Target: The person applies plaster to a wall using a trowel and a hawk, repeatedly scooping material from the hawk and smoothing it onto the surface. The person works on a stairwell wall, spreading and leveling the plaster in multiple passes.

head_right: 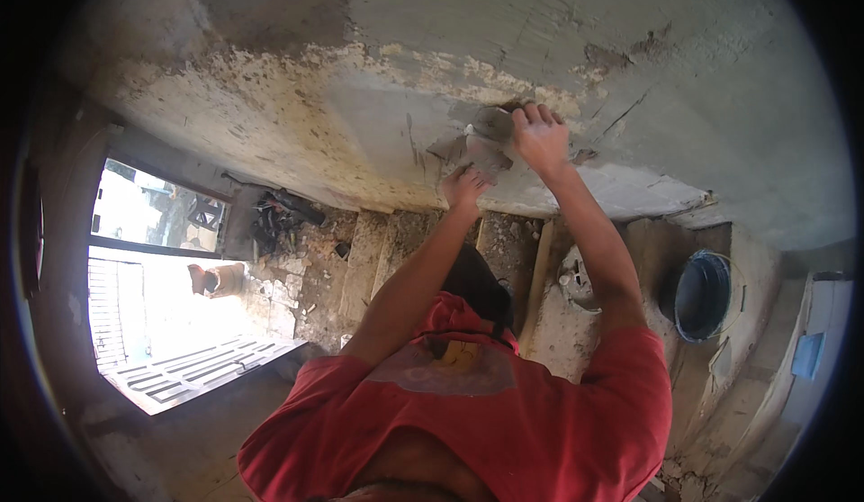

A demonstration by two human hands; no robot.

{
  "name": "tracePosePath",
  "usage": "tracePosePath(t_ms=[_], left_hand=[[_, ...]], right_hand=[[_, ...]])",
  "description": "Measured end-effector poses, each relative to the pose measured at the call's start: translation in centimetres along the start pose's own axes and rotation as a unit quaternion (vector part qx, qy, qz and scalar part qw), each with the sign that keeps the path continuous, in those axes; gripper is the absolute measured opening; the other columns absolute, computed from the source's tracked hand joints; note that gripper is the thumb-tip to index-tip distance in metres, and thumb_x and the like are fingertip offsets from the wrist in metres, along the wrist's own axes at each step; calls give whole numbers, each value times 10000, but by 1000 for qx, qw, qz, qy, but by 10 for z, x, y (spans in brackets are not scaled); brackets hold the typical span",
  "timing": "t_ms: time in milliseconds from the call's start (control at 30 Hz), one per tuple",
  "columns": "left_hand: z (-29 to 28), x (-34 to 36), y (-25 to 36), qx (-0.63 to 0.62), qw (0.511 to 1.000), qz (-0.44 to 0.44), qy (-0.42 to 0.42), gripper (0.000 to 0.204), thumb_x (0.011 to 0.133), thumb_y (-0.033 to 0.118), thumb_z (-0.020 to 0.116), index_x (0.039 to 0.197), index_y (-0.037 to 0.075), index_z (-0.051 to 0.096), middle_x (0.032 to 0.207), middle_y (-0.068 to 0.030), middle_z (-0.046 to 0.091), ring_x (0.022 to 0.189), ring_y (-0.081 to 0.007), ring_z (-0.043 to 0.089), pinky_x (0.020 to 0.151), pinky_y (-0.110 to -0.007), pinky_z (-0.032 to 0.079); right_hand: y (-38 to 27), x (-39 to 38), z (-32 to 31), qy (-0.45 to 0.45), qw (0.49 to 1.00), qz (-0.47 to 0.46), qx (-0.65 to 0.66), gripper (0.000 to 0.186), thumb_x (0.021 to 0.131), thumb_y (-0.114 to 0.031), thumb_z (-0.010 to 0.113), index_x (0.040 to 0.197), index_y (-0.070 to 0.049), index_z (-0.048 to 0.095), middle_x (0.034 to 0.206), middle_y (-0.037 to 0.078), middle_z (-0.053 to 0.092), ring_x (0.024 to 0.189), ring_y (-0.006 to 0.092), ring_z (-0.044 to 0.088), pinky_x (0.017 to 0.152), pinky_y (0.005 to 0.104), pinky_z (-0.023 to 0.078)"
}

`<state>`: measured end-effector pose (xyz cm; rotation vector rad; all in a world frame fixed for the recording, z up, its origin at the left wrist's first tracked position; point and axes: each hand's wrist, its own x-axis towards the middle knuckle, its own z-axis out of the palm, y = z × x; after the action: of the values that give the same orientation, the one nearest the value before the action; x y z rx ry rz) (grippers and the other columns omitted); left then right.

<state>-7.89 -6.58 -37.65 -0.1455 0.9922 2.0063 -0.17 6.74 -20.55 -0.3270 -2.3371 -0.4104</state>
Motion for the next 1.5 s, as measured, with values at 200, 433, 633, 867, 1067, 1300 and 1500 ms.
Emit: tracePosePath(t_ms=[200,433,633,867,1067,1300,1500], left_hand=[[17,2,-7,-53,996,-43,57,247,1013,42,574,1240,-53,591,1024,-108,648,919,-244,683,803,-402,616],[14,3,-19,-141,990,-15,-12,198,998,38,566,1185,-23,590,1073,-100,646,964,-261,684,872,-420,612],[15,4,-25,-132,990,-9,39,177,1017,58,593,1168,-34,605,1090,-118,650,965,-253,681,871,-429,609],[9,-6,-17,-116,990,-9,77,270,1031,80,608,1257,-65,581,1129,-154,646,1026,-284,688,870,-433,625],[-14,-23,-16,-77,985,-49,145,383,1042,70,579,1357,-137,511,1201,-208,633,1074,-316,690,913,-421,646],[-21,-32,-9,-47,995,-38,82,380,1050,83,575,1354,-136,510,1222,-210,627,1097,-308,684,919,-406,639],[-40,-27,2,-51,998,-18,27,390,1048,91,581,1372,-112,500,1249,-212,614,1114,-314,673,916,-415,624]], right_hand=[[5,15,-72,-50,998,13,-20,139,796,-104,731,773,-120,595,790,54,595,709,269,649,598,387,550],[-49,-72,-34,-201,979,-21,18,145,721,-111,685,861,-113,646,870,40,629,873,239,677,676,397,580],[-15,-59,22,-160,987,-13,-17,150,721,-85,684,861,-117,641,881,36,621,885,245,668,666,407,575],[12,-17,0,-97,993,-46,-55,172,705,-100,698,865,-127,641,876,27,621,902,232,665,714,402,559],[10,-13,-41,-58,996,-46,-49,170,732,-42,736,824,-131,624,812,34,616,801,228,659,650,380,542],[58,18,-120,87,989,68,-97,104,828,-69,755,810,-122,667,804,58,658,719,261,647,587,382,527],[69,-25,-205,184,949,223,-127,109,836,-42,790,928,-68,737,823,96,682,724,300,665,626,405,538]])
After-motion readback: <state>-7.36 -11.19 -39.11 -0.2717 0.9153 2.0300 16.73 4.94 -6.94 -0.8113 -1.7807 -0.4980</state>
